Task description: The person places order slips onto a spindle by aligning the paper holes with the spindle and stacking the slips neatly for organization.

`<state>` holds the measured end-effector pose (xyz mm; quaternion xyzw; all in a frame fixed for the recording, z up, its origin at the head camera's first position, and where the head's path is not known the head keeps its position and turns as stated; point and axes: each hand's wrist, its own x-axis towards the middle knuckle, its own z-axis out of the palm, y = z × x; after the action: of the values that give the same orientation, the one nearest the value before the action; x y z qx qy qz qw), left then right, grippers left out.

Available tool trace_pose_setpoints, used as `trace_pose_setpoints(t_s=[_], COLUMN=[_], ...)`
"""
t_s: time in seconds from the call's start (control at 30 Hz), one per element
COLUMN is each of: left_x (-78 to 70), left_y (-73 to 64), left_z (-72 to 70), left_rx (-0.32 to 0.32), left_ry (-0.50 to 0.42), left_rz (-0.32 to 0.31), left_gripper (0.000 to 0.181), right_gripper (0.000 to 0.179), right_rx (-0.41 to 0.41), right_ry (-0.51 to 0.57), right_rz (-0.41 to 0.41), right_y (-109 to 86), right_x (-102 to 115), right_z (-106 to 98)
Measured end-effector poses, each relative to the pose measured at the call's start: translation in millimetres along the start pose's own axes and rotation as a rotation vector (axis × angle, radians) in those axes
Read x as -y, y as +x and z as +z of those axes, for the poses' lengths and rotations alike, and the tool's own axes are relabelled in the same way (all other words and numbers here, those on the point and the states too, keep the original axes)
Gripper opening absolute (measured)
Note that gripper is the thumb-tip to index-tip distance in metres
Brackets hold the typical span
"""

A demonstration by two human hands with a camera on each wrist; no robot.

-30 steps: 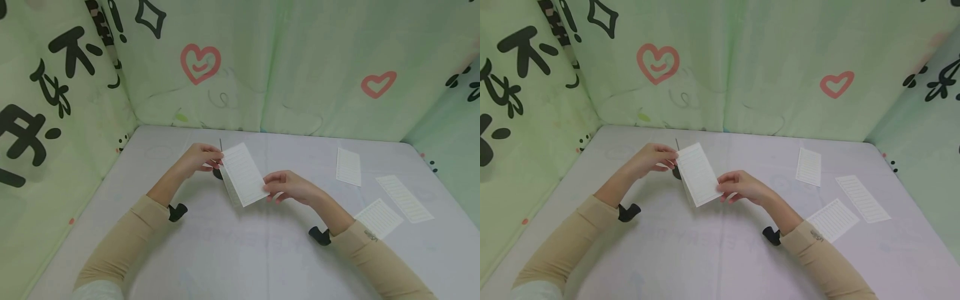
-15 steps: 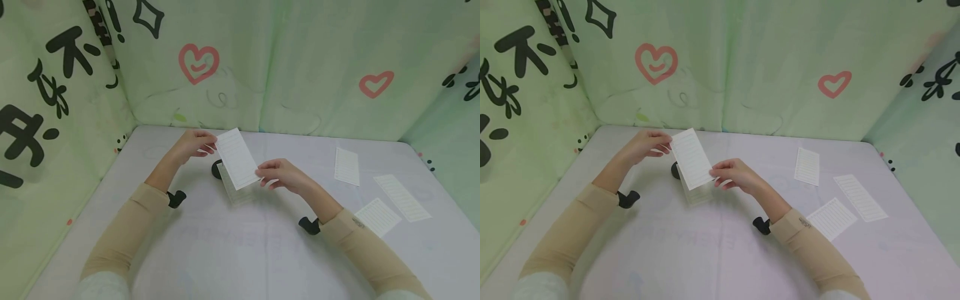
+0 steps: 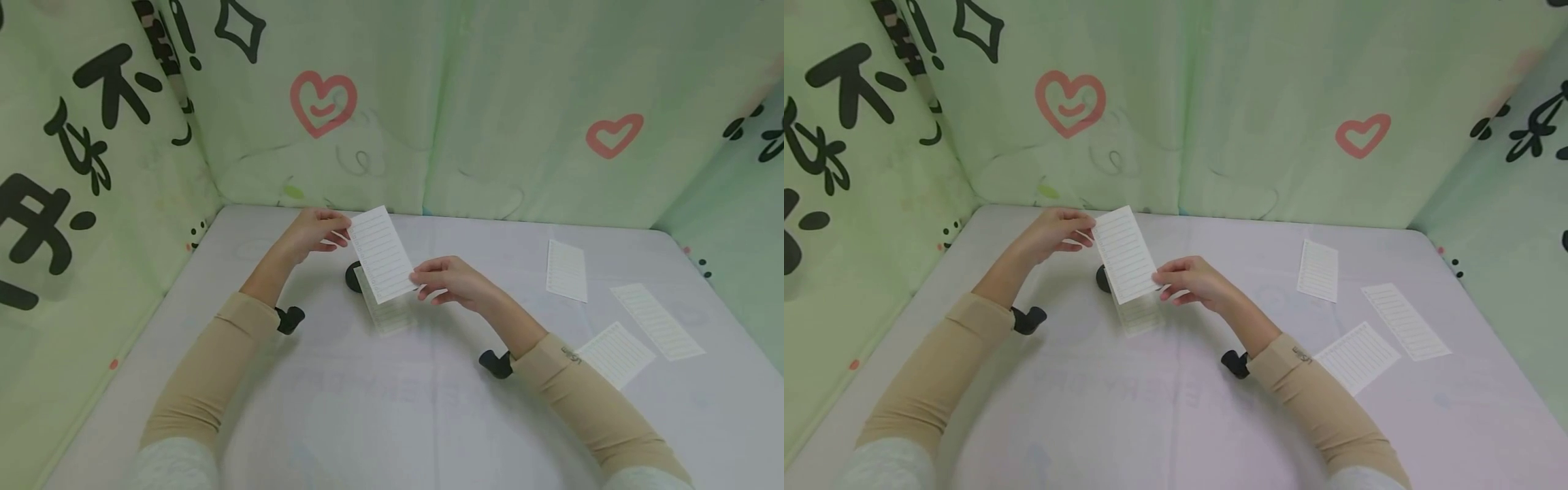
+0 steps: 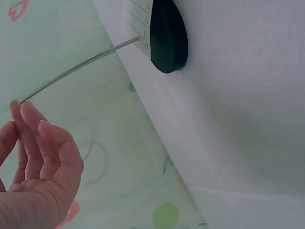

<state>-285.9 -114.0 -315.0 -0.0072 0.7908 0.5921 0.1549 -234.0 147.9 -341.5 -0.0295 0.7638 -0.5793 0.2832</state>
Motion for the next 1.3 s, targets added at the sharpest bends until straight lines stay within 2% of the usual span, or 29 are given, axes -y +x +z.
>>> trace_pose_setpoints(t_s=[0.33, 0.8, 1.3], left_x=[-1.1, -1.0, 3.0], left_y=[1.9, 5.4, 8.7], left_z=[3.9, 8.8, 12.1], left_rx=[-0.03, -0.035, -0.021], left_ry=[-0.002, -0.006, -0.081], left_rz=[-0.015, -0.022, -0.006], left_gripper=[0.027, 0.029, 0.025], right_gripper=[0.03, 0.031, 0.034], right_rx=[0.002, -0.015, -0.014], right_ry=[0.008, 0.011, 0.002], right_rz=[0.0, 0.027, 0.037], right_y=[1.8, 5.2, 9.3], right_x=[-2, -6, -8], right_z=[-2, -4, -4])
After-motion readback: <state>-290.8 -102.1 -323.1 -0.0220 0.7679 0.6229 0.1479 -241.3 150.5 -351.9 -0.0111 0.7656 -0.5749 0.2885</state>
